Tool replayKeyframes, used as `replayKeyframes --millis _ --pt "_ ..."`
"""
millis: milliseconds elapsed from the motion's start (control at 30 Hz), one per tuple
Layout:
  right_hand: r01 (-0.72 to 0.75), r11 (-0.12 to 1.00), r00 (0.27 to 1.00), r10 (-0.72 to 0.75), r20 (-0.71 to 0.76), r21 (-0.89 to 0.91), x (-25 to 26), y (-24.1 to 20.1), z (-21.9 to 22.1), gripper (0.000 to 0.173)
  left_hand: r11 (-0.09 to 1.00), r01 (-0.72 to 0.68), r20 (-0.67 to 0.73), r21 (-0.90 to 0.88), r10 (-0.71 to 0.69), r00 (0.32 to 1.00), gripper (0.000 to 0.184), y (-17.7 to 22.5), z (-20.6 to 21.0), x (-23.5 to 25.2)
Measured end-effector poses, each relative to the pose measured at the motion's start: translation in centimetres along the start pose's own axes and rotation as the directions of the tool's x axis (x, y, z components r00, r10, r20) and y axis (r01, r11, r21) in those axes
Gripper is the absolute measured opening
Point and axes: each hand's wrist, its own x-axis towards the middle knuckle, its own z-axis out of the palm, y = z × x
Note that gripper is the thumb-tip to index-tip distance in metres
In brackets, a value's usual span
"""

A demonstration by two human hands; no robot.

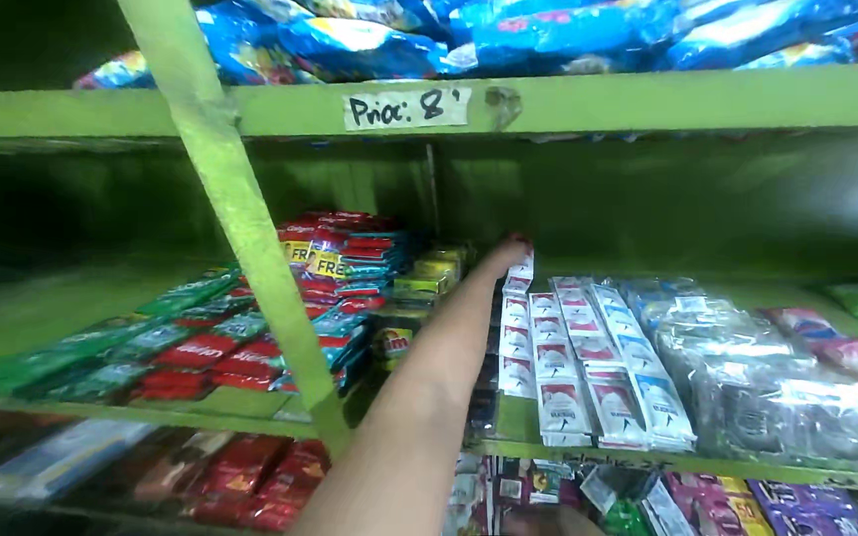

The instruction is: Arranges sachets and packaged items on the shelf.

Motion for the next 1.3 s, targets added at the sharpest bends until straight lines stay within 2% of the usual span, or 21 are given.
replayKeyframes --millis 67,133,233,333,367,433,467,533,633,767,867,967,1000,1067,1167,1300 --pt "0.214 0.928 0.975 -0.224 0.003 -0.306 0.7 -0.4 -0.6 0.023 0.996 0.067 0.053 0.052 -0.069 0.996 0.028 -0.6 0.5 0.4" --pt "0.26 0.811 0.963 -0.26 0.075 -0.524 2.4 -1.3 -1.2 0.023 0.994 0.091 0.065 0.058 -0.095 0.993 0.031 -0.8 0.5 0.5" --pt "0.203 0.617 0.979 -0.116 0.167 -0.76 5.7 -1.7 -0.5 0.025 0.998 0.038 0.007 -0.05 -0.038 0.999 0.039 -1.1 0.2 0.9" --pt "0.104 0.462 0.984 0.083 0.159 -0.881 9.5 -0.8 0.7 0.03 0.998 0.039 0.037 0.039 -0.04 0.999 0.047 -0.3 -0.2 0.2" --pt "0.062 0.442 0.962 0.214 0.172 -0.895 10.7 -0.9 0.9 0.033 0.994 0.071 0.035 0.085 -0.074 0.997 0.049 0.1 -0.2 -0.2" --pt "0.004 0.415 0.845 0.486 0.225 -0.91 13.1 -1.5 0.9 0.039 0.976 0.152 0.03 0.156 -0.159 0.987 0.061 0.5 -0.1 -0.4" --pt "-0.002 0.394 0.801 0.551 0.234 -0.919 13.9 -1.7 1.0 0.04 0.968 0.175 0.019 0.182 -0.181 0.983 0.064 0.2 0.0 -0.1" --pt "0.009 0.355 0.768 0.596 0.234 -0.935 14.8 -1.9 1.3 0.039 0.964 0.183 0.017 0.195 -0.19 0.982 0.053 0.0 0.2 0.3" --pt "0.03 0.335 0.77 0.593 0.235 -0.942 15.3 -1.7 1.6 0.034 0.965 0.185 0.055 0.186 -0.198 0.979 0.044 0.0 0.1 0.3" --pt "0.084 0.353 0.803 0.53 0.273 -0.932 15.3 -1.1 1.8 0.022 0.972 0.184 0.03 0.145 -0.19 0.981 0.04 -0.4 0.0 0.0" --pt "0.169 0.281 0.906 0.332 0.261 -0.945 14.7 0.3 2.5 0.017 0.967 0.222 0.012 0.122 -0.225 0.974 0.038 -0.7 0.0 0.0" --pt "0.231 0.211 0.94 0.206 0.274 -0.95 14.0 0.1 2.5 0.015 0.969 0.24 0.013 0.051 -0.241 0.97 0.038 -0.9 0.0 -0.1" --pt "0.248 0.185 0.941 0.187 0.281 -0.951 13.7 -0.3 2.5 0.016 0.965 0.262 0.022 0.021 -0.262 0.965 0.038 -1.1 0.1 0.0" --pt "0.273 0.182 0.919 0.242 0.312 -0.945 13.3 -1.5 2.6 0.017 0.949 0.316 0.047 0.02 -0.316 0.947 0.037 -1.3 0.2 0.1" --pt "0.292 0.196 0.896 0.286 0.339 -0.936 12.7 -2.2 2.8 0.018 0.931 0.316 0.083 0.183 -0.335 0.939 0.036 -0.8 0.2 -0.6" --pt "0.258 0.239 0.888 0.323 0.327 -0.936 12.8 -2.4 2.4 0.015 0.855 0.191 0.155 0.483 -0.298 0.942 0.032 -0.2 0.4 -0.8"
